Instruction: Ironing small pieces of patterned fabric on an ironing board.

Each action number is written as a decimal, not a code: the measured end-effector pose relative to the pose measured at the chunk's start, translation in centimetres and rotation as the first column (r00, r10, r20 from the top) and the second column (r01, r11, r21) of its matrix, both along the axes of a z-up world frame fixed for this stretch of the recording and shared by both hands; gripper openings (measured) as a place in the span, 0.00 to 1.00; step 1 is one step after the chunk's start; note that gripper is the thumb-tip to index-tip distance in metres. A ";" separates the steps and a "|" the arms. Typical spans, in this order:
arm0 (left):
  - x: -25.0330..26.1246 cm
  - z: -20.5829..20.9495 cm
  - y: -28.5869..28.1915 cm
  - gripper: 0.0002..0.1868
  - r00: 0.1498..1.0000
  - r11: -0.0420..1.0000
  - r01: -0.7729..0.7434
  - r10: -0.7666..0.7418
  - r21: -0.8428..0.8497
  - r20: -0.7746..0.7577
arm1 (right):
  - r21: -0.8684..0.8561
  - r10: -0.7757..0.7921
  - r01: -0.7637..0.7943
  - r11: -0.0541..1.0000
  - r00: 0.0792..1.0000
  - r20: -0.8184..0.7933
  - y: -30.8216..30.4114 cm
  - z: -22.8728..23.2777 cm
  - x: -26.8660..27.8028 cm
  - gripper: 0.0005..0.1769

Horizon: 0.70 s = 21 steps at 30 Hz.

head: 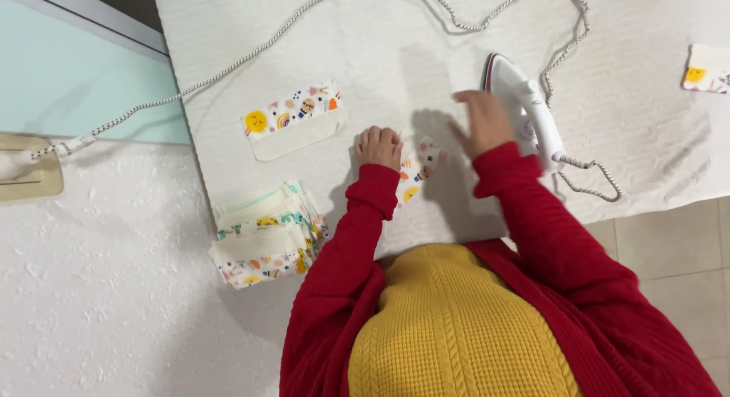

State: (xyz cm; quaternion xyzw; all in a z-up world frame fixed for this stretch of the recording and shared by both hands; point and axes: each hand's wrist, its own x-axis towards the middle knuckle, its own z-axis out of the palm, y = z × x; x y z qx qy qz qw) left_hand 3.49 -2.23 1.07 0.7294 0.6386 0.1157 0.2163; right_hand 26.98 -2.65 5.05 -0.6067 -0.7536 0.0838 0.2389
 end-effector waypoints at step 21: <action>-5.9 4.6 -3.1 0.31 0.557 0.815 0.083 0.439 -0.573 0.705 | -0.732 0.073 -0.310 0.607 0.939 -0.337 2.6 5.5 -5.2 0.11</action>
